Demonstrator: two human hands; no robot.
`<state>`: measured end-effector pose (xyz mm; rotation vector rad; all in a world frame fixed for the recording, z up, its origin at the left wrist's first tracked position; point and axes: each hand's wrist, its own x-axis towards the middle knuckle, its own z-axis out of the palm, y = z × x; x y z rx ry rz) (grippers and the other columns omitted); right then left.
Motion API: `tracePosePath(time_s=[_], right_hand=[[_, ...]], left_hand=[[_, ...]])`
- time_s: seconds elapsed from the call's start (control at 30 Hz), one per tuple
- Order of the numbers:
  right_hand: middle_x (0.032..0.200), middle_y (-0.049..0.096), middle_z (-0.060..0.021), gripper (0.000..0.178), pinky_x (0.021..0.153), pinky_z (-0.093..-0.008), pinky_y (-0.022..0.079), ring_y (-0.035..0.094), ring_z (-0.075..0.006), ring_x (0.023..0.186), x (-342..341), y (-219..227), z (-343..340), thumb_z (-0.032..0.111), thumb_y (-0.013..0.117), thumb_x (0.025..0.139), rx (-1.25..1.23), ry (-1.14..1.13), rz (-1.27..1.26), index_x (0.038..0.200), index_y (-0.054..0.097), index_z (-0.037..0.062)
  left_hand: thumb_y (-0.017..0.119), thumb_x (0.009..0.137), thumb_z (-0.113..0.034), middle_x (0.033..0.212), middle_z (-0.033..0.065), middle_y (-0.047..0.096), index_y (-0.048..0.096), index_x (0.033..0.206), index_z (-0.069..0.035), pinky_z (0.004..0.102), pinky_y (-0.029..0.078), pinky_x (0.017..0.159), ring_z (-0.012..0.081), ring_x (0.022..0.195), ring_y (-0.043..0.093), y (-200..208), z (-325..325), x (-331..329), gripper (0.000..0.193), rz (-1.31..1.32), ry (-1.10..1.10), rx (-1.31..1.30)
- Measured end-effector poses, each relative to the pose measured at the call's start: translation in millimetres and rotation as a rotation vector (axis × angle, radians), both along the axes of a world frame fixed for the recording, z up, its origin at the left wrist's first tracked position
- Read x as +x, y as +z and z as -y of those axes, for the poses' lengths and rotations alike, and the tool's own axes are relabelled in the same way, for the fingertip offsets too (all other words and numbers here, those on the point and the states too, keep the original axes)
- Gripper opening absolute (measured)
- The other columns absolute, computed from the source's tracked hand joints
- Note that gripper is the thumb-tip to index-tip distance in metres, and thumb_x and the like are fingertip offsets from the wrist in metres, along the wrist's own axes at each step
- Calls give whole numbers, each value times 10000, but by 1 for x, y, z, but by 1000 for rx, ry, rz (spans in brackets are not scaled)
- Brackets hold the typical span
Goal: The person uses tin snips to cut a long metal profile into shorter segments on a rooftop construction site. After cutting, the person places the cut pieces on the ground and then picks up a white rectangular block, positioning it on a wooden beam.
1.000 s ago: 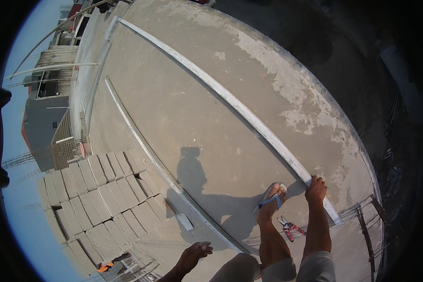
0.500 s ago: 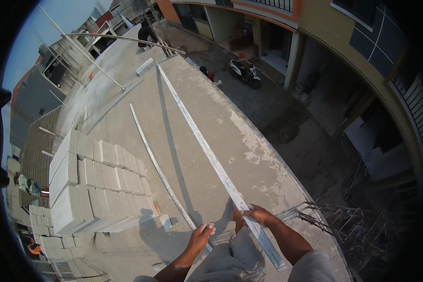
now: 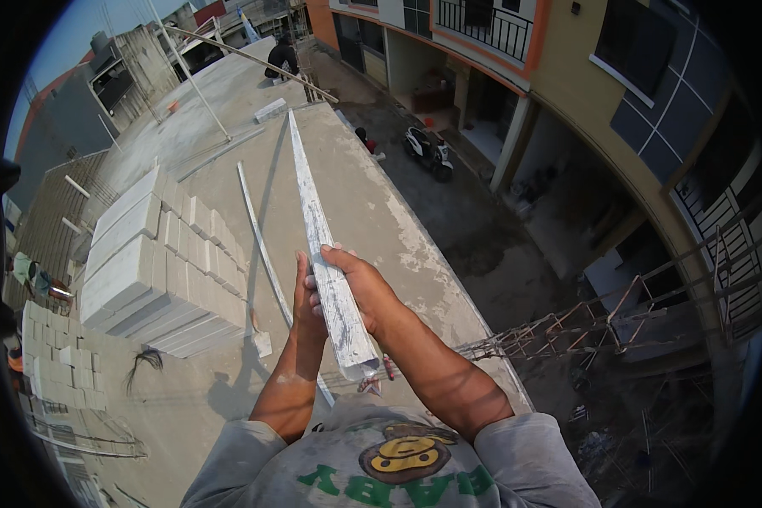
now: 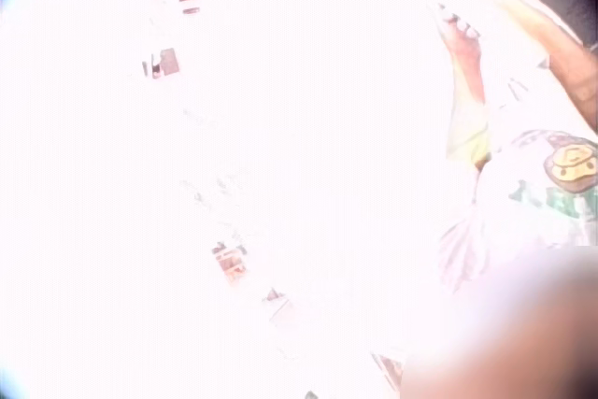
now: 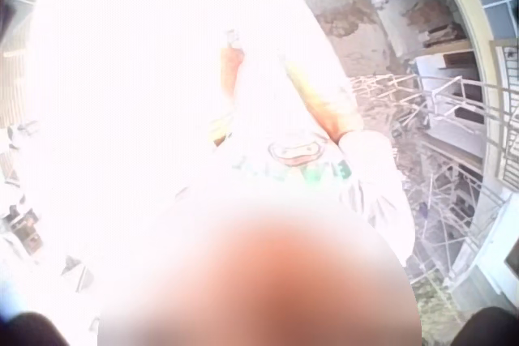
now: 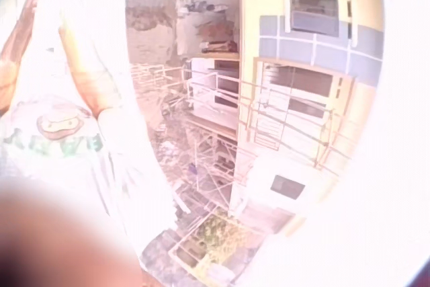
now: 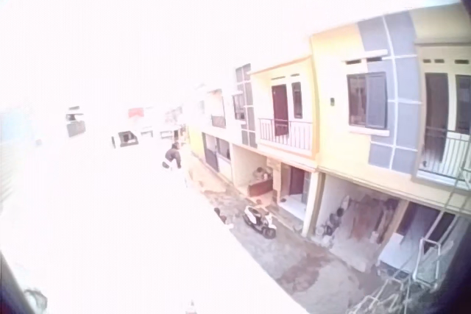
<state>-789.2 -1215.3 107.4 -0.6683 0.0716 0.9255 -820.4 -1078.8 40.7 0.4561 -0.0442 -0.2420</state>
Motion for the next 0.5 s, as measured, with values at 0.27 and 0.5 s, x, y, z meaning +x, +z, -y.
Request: tracePosePath(time_s=[0.27, 0.5], right_hand=[[842, 665, -115, 468, 467, -344, 561, 650, -210, 566, -87, 59, 79, 473, 485, 988, 104, -37, 60, 1139, 554, 35], [914, 653, -112, 530, 491, -307, 549, 638, -219, 620, -158, 81, 131, 524, 521, 966, 162, -27, 67, 1192, 533, 45]], left_hand=[[449, 1010, -493, 1068, 120, 642, 512, 1231, -4, 331, 560, 856, 194, 949, 646, 70, 88, -44, 540, 3, 344, 180], [449, 1001, -506, 1110, 129, 645, 489, 1200, -2, 300, 576, 815, 182, 932, 675, 88, 141, -85, 544, -22, 593, 279]])
